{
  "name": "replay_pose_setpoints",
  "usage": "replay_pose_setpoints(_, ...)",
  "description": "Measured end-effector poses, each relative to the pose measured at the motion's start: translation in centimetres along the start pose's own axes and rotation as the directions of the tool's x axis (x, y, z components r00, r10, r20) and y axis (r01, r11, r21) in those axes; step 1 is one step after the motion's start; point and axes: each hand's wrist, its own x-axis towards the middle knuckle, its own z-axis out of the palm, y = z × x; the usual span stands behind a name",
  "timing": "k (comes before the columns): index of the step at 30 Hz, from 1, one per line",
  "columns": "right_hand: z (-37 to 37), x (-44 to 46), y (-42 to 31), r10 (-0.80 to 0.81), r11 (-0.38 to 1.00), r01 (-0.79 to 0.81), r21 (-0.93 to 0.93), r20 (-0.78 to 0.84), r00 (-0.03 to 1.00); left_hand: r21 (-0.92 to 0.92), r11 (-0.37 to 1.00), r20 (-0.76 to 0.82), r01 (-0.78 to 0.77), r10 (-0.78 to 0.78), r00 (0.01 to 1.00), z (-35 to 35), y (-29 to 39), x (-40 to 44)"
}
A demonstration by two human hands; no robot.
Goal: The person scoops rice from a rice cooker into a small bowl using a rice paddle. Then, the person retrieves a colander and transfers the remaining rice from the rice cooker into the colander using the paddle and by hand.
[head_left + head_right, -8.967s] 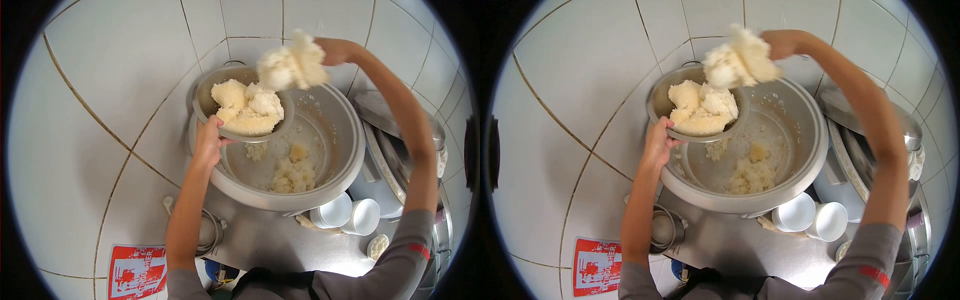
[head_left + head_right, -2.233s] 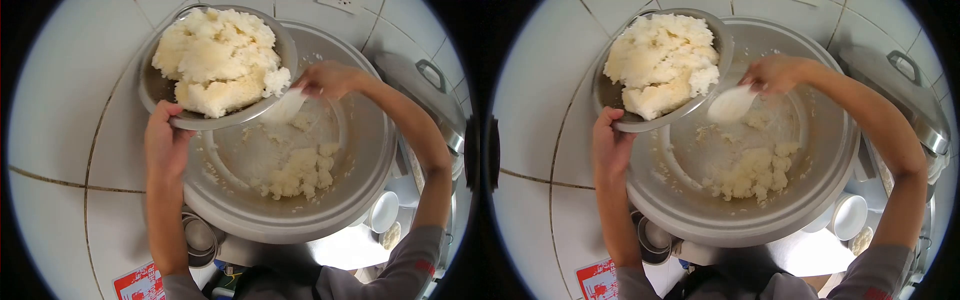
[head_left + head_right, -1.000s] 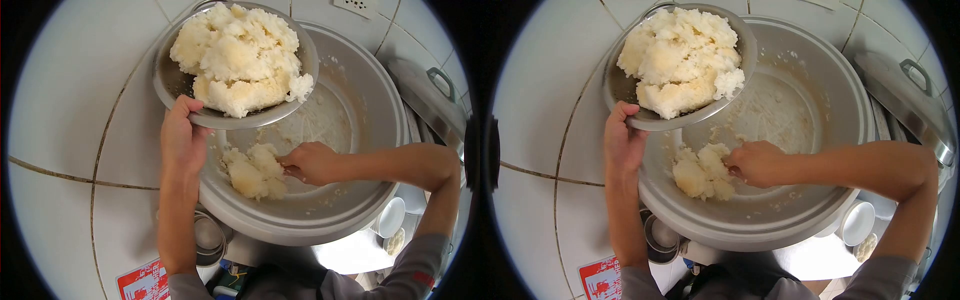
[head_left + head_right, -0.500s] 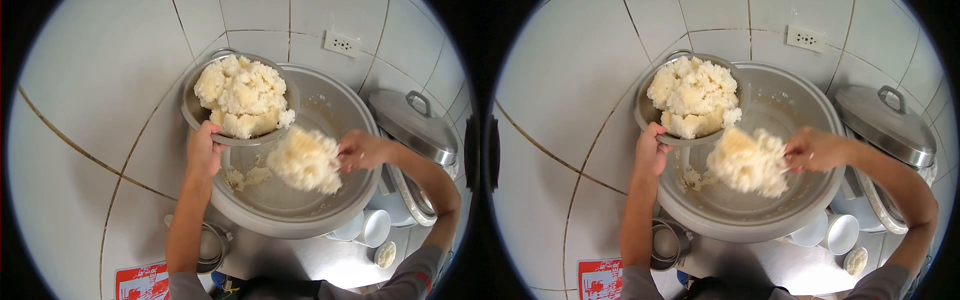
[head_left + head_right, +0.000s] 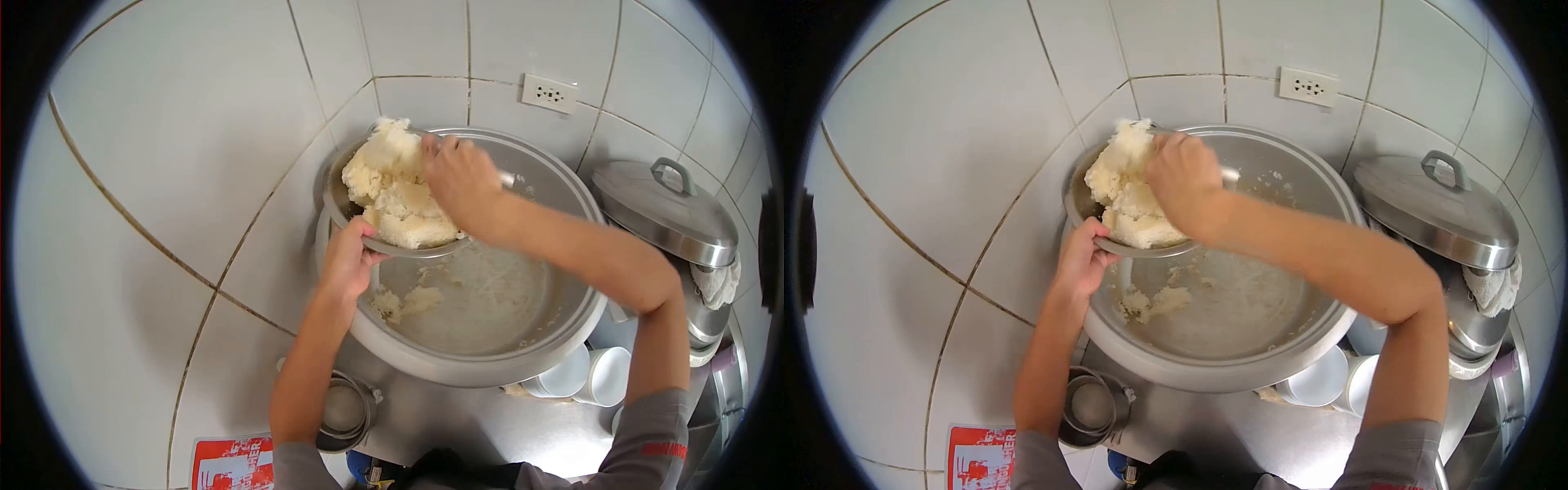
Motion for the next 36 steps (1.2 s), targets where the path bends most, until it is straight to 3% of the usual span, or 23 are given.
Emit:
replay_pose_setpoints(3, 2.0, -1.7, -2.1, -0.018, 0.993, 0.034, 0.109, -0.148, 0.989, -0.001, 1.000, 0.060, -0.032, 0.032, 0.998, -0.4, -0.6, 0.7)
replay_pose_setpoints(7, 2.0, -2.8, -2.4, -0.098, 0.985, 0.121, 0.126, -0.171, 0.980, 0.016, 1.000, 0.030, 0.002, -0.002, 1.000, -0.3, -0.5, 0.6)
replay_pose_setpoints(10, 0.8, -2.2, 1.8, -0.169, 0.961, 0.197, 0.196, -0.149, 0.974, 0.035, 0.999, 0.014, -0.018, 0.018, 1.000, 0.0, -0.7, 0.6)
replay_pose_setpoints(13, -1.8, -1.8, 5.7, -0.078, 0.935, 0.118, 0.334, -0.133, 0.988, 0.083, 0.996, 0.016, -0.026, 0.025, 1.000, 0.4, -0.4, 0.1)
replay_pose_setpoints(14, -1.9, -1.9, 5.9, -0.076, 0.916, 0.145, 0.374, -0.193, 0.978, 0.084, 0.996, 0.011, -0.013, 0.012, 1.000, 0.4, -0.4, 0.0)
replay_pose_setpoints(17, 2.0, -3.2, 3.7, -0.292, 0.848, 0.379, 0.370, -0.270, 0.917, 0.087, 0.996, -0.014, 0.030, -0.029, 0.999, 0.0, -0.4, 0.2)
replay_pose_setpoints(18, 1.3, -3.3, 4.5, -0.278, 0.855, 0.367, 0.366, -0.273, 0.921, 0.083, 0.996, -0.025, 0.036, -0.034, 0.999, -0.1, -0.5, 0.4)
replay_pose_setpoints(21, 0.9, -2.3, 10.6, -0.040, 0.810, 0.186, 0.556, -0.264, 0.964, 0.056, 0.998, -0.021, 0.021, -0.020, 1.000, 0.3, -0.1, 0.1)
replay_pose_setpoints(23, 1.5, -3.2, 15.3, 0.103, 0.782, -0.038, 0.622, -0.068, 0.992, 0.003, 1.000, -0.024, 0.009, -0.009, 1.000, 0.3, -0.2, 0.1)
replay_pose_setpoints(24, 2.2, -3.7, 17.0, 0.174, 0.764, -0.227, 0.604, 0.146, 0.974, -0.004, 1.000, -0.008, 0.001, -0.001, 1.000, 0.0, -0.3, 0.2)
replay_pose_setpoints(26, 6.5, -4.7, 18.9, 0.112, 0.708, -0.485, 0.514, 0.596, 0.795, -0.032, 0.999, 0.023, -0.017, 0.017, 1.000, -0.6, -0.5, 0.6)
replay_pose_setpoints(28, 11.7, -5.3, 16.9, -0.153, 0.739, -0.372, 0.562, 0.677, 0.720, -0.071, 0.997, 0.018, -0.033, 0.034, 0.999, -0.7, -0.5, 0.6)
replay_pose_setpoints(29, 14.0, -6.1, 14.7, -0.159, 0.594, -0.445, 0.670, 0.640, 0.752, -0.085, 0.996, 0.015, -0.041, 0.043, 0.999, -0.5, -0.4, 0.4)
replay_pose_setpoints(30, 16.5, -7.0, 12.7, -0.263, 0.613, -0.237, 0.754, 0.477, 0.838, -0.088, 0.994, 0.025, -0.062, 0.064, 0.998, 0.3, 0.0, -0.4)
replay_pose_setpoints(31, 15.6, -7.4, 9.6, -0.279, 0.457, -0.471, 0.754, 0.624, 0.730, -0.088, 0.994, 0.003, -0.065, 0.066, 0.998, 0.6, 0.0, -0.6)
replay_pose_setpoints(32, 18.3, -8.4, 7.0, -0.364, 0.481, -0.244, 0.842, 0.445, 0.818, -0.083, 0.994, -0.020, -0.066, 0.064, 0.998, 0.6, -0.1, -0.6)
replay_pose_setpoints(33, 16.5, -8.6, 4.1, -0.377, 0.553, -0.230, 0.801, 0.486, 0.788, -0.076, 0.994, -0.041, -0.074, 0.071, 0.997, 0.5, -0.1, -0.4)
replay_pose_setpoints(36, 15.3, -10.8, 0.3, -0.611, 0.386, 0.048, 0.921, 0.216, 0.762, 0.008, 0.999, 0.115, -0.051, 0.050, 0.992, -2.5, -0.5, 1.3)
